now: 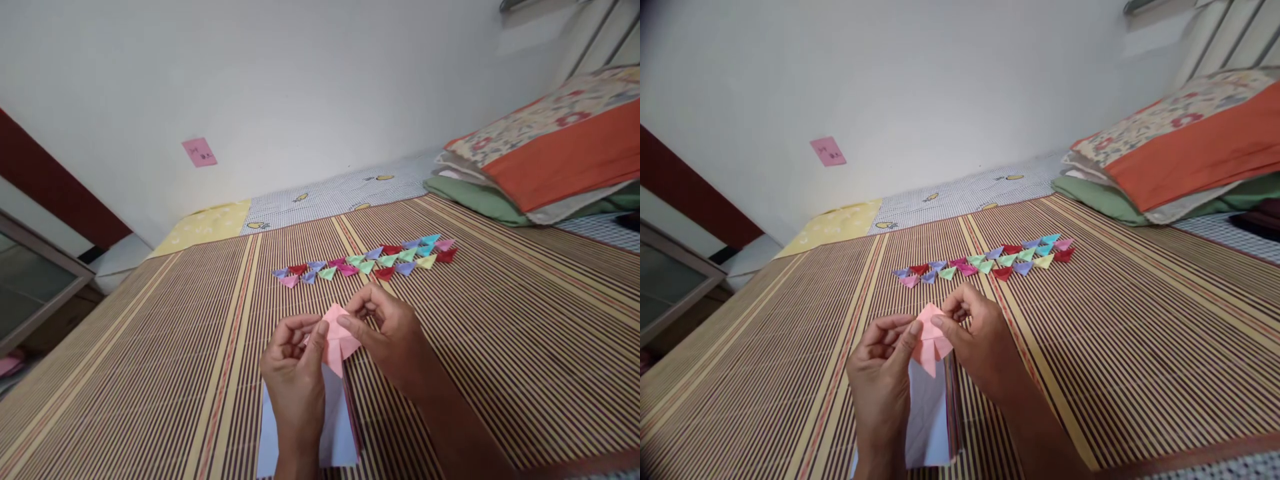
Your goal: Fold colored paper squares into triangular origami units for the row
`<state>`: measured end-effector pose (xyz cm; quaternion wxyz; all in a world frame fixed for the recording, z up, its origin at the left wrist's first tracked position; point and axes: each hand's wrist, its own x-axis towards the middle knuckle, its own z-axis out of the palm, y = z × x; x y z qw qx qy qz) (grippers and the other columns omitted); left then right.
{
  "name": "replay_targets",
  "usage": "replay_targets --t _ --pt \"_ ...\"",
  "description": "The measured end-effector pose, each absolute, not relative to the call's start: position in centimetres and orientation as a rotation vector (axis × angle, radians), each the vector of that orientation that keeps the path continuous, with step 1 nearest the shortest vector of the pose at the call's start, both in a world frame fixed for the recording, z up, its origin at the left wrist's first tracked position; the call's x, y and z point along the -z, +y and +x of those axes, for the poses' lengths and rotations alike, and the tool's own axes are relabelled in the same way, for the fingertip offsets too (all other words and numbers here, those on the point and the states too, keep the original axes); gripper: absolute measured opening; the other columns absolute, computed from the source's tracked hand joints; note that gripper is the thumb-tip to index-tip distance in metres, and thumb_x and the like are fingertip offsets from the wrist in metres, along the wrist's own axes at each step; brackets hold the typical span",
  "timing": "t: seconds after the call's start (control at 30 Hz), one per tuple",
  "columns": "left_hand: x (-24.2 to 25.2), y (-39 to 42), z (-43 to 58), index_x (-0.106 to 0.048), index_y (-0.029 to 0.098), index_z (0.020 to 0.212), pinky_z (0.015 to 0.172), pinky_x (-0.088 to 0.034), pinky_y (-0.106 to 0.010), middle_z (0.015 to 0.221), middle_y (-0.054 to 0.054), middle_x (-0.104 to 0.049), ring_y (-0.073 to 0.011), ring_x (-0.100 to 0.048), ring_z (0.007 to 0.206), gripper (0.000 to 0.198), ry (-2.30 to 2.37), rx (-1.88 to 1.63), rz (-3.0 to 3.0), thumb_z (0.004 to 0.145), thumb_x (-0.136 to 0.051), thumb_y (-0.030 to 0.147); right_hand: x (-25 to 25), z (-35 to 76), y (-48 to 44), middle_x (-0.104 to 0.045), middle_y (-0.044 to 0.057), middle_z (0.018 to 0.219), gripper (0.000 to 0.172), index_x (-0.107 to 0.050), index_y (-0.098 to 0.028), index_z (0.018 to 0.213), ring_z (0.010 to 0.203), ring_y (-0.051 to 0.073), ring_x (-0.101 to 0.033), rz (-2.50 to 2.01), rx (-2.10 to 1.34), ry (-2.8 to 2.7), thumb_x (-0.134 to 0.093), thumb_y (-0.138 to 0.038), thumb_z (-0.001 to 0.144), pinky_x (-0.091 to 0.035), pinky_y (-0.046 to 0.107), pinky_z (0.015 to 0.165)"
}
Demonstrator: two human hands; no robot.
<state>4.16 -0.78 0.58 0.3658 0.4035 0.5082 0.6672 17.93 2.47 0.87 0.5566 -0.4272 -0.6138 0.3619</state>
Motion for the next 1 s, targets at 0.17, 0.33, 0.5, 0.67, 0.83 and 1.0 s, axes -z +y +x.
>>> replay_targets --t 0.17,0.33,0.5,0.67,0.83,1.0 --pt "-0.8 -0.8 4.1 -0.072 0.017 0.088 0.055 -0.054 -0.019 0.076 -0.002 -0.075 -0.0135 -0.068 0.063 0.023 1.356 -1.691 1.107 0.073 -0.085 0.029 -0.7 18.3 2.5 -0.066 -0.001 0.077 0.004 -0.068 -0.02 0.089 0.072 0.015 -0.062 -0.947 -0.977 -1.469 -0.065 -0.023 0.089 -0.047 0.027 0.066" --pt "-1.1 -0.6 3.7 -0.074 0.016 0.09 0.06 -0.053 -0.021 0.075 -0.003 -0.075 -0.0132 -0.067 0.064 0.021 1.18 -1.442 1.116 0.076 -0.083 0.028 -0.5 19.1 2.8 -0.063 -0.003 0.073 0.009 -0.066 -0.02 0.081 0.07 0.013 -0.058 -0.925 -0.983 -1.426 -0.067 -0.023 0.089 -0.044 0.026 0.064" --pt "-1.2 -0.7 3.5 -0.073 0.015 0.077 0.054 -0.046 -0.019 0.061 0.0 -0.066 -0.0106 -0.058 0.056 0.021 1.197 -1.421 1.124 0.081 -0.08 0.034 -0.7 19.5 2.9 -0.063 -0.003 0.073 0.011 -0.066 -0.02 0.081 0.069 0.013 -0.056 -0.936 -0.95 -1.45 -0.066 -0.024 0.091 -0.042 0.026 0.062" --pt "-1.4 -0.8 3.3 -0.071 0.016 0.082 0.056 -0.042 -0.019 0.065 0.002 -0.06 -0.0104 -0.052 0.06 0.025 1.135 -1.331 1.202 0.09 -0.07 0.04 -1.1 19.9 2.9 -0.062 -0.003 0.072 0.012 -0.066 -0.02 0.081 0.068 0.013 -0.056 -0.928 -0.939 -1.505 -0.066 -0.024 0.092 -0.043 0.025 0.063" --pt "-1.2 -0.5 3.0 -0.073 0.017 0.086 0.065 -0.043 -0.022 0.076 -0.001 -0.066 -0.0132 -0.057 0.072 0.019 1.117 -1.265 1.249 0.083 -0.079 0.035 -1.7 20.3 2.5 -0.064 -0.002 0.073 0.015 -0.068 -0.019 0.081 0.068 0.013 -0.058 -0.902 -1.024 -1.69 -0.069 -0.029 0.092 -0.044 0.024 0.062" --pt "-1.0 -0.4 2.9 -0.076 0.016 0.083 0.062 -0.041 -0.022 0.07 -0.001 -0.064 -0.0133 -0.057 0.068 0.02 1.101 -1.23 1.168 0.082 -0.079 0.036 -1.8 20.1 2.4 -0.062 -0.004 0.074 0.011 -0.065 -0.02 0.083 0.069 0.012 -0.056 -0.88 -1.007 -1.722 -0.071 -0.025 0.091 -0.042 0.024 0.062"
